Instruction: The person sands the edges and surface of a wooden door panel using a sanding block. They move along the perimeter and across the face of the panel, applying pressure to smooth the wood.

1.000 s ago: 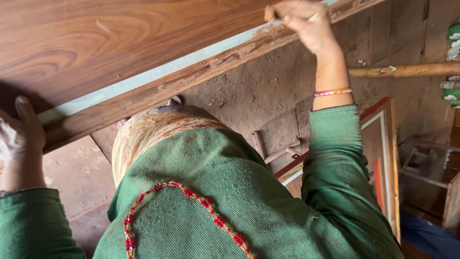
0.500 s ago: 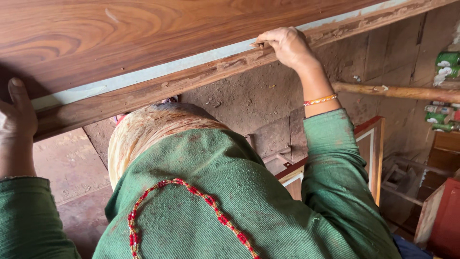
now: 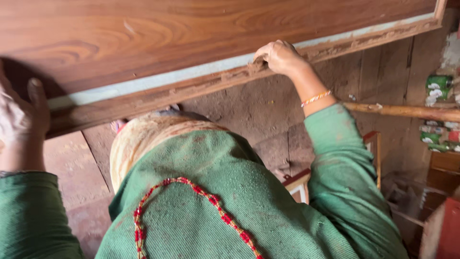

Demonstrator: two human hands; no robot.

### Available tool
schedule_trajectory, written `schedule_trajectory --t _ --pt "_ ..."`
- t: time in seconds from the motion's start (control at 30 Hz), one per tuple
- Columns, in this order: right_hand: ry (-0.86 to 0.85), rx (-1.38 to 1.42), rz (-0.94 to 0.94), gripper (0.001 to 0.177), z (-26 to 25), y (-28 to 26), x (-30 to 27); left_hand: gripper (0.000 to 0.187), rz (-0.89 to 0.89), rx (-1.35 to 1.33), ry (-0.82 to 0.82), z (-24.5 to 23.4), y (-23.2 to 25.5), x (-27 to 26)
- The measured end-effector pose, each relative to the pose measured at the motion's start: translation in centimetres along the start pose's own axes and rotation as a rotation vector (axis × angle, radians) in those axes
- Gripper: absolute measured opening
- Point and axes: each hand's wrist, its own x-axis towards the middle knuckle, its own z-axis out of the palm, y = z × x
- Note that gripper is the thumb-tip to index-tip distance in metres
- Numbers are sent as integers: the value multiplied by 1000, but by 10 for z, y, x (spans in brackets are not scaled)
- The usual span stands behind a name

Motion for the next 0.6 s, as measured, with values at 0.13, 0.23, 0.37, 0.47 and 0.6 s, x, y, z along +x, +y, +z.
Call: schedule_trajectory --t 0.13,0.23,0.37,0.47,0.6 --pt "-72 319 48 37 -21 -7 11 68 -166 -135 -129 -39 43 17" --pt "129 166 11 35 -3 -15 6 62 -62 -89 -61 -46 52 19" --pt "299 67 -137 42 38 -26 -4 64 -104 -141 -99 -40 44 18" --pt "291 75 -128 44 47 -30 -6 62 17 -99 -28 -36 40 14" --pt "-34 94 68 35 15 -33 1 66 -89 -30 -113 -42 45 19"
